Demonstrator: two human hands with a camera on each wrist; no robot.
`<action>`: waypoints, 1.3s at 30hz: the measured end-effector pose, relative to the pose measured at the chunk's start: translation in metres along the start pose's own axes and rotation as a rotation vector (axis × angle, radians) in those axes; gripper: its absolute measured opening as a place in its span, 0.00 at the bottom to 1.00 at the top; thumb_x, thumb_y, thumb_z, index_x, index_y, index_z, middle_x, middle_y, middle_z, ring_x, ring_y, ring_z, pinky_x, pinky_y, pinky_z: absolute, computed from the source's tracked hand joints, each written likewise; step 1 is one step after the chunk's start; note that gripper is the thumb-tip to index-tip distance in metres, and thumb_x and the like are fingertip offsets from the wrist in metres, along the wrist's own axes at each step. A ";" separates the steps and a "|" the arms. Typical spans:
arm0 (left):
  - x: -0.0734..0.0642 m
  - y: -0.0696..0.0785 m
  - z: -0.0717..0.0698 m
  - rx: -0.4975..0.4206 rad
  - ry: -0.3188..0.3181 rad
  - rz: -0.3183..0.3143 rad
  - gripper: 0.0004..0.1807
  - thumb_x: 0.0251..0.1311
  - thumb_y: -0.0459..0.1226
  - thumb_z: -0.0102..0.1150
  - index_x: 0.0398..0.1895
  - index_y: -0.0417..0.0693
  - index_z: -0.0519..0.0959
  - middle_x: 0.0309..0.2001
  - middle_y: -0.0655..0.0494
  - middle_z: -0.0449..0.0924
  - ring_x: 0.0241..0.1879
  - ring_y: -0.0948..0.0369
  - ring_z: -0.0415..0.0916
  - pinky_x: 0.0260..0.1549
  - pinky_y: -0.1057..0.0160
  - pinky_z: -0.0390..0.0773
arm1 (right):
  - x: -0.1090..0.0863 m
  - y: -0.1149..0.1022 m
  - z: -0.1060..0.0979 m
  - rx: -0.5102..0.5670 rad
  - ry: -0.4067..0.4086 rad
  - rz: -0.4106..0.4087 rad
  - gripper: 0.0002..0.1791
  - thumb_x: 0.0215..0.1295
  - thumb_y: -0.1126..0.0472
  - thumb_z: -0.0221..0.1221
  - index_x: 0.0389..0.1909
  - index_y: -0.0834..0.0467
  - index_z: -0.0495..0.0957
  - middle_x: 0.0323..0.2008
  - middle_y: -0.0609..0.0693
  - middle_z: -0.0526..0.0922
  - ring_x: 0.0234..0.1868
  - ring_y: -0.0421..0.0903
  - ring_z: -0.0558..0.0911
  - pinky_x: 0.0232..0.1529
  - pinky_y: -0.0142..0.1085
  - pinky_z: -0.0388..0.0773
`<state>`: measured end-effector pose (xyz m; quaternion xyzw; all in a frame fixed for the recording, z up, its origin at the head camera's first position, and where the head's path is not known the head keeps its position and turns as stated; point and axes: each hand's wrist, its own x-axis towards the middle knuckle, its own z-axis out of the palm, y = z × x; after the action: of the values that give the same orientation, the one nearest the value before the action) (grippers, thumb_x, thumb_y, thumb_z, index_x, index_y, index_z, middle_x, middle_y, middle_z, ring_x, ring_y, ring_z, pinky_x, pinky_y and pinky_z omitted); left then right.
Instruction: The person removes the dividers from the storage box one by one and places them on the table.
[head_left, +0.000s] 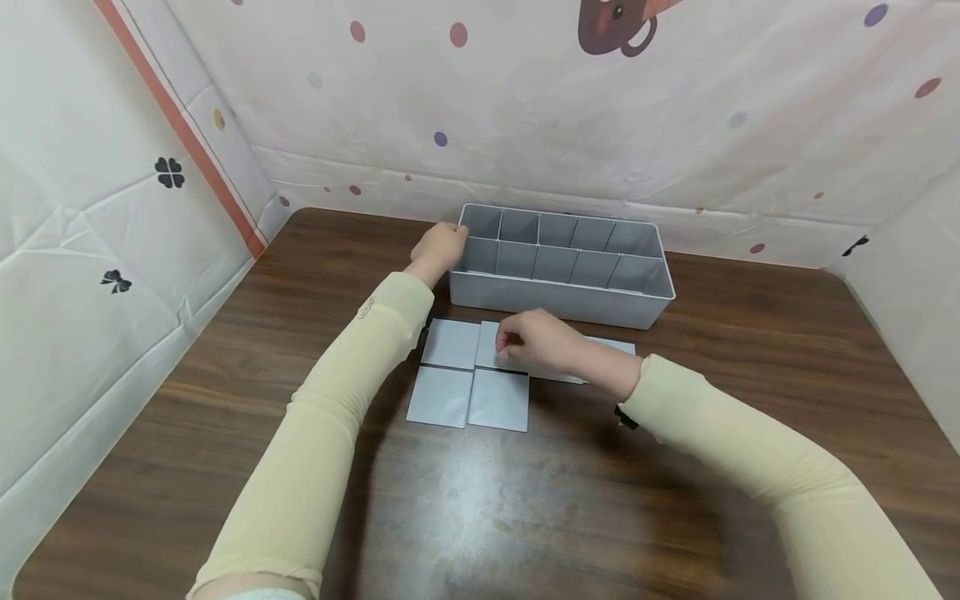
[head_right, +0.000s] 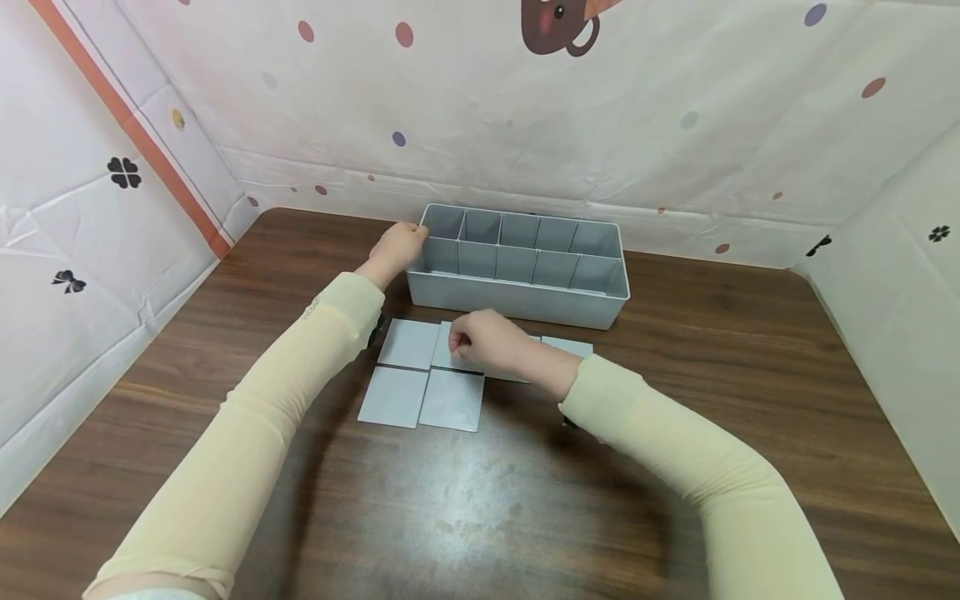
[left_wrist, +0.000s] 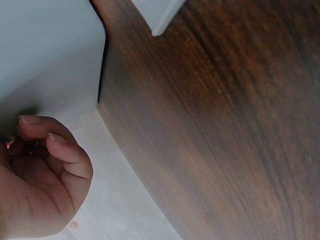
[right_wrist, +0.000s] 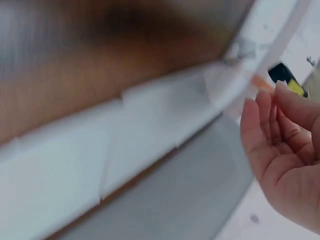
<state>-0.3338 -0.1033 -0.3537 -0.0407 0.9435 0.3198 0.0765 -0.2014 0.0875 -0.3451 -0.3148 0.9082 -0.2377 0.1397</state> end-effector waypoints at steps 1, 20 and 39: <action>0.000 0.000 0.000 0.003 -0.001 0.000 0.26 0.82 0.49 0.29 0.22 0.51 0.62 0.25 0.55 0.63 0.25 0.59 0.60 0.25 0.64 0.59 | 0.000 -0.001 -0.006 0.004 0.009 -0.002 0.03 0.70 0.65 0.63 0.34 0.59 0.83 0.30 0.51 0.85 0.30 0.40 0.77 0.36 0.34 0.75; 0.000 -0.003 0.001 0.016 0.020 -0.016 0.25 0.81 0.48 0.28 0.22 0.51 0.62 0.26 0.54 0.63 0.27 0.58 0.61 0.26 0.63 0.60 | 0.040 0.007 -0.119 0.084 0.383 0.188 0.12 0.76 0.60 0.58 0.50 0.63 0.85 0.43 0.62 0.89 0.48 0.57 0.85 0.47 0.40 0.76; 0.002 0.000 0.001 0.025 0.001 -0.007 0.26 0.83 0.49 0.28 0.23 0.51 0.63 0.26 0.54 0.64 0.27 0.58 0.62 0.27 0.63 0.61 | 0.084 0.037 -0.113 -0.006 0.347 0.339 0.17 0.76 0.57 0.57 0.51 0.66 0.86 0.52 0.65 0.87 0.48 0.58 0.84 0.43 0.41 0.75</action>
<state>-0.3355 -0.1031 -0.3545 -0.0435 0.9474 0.3076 0.0775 -0.3299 0.0987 -0.2770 -0.1126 0.9592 -0.2588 0.0184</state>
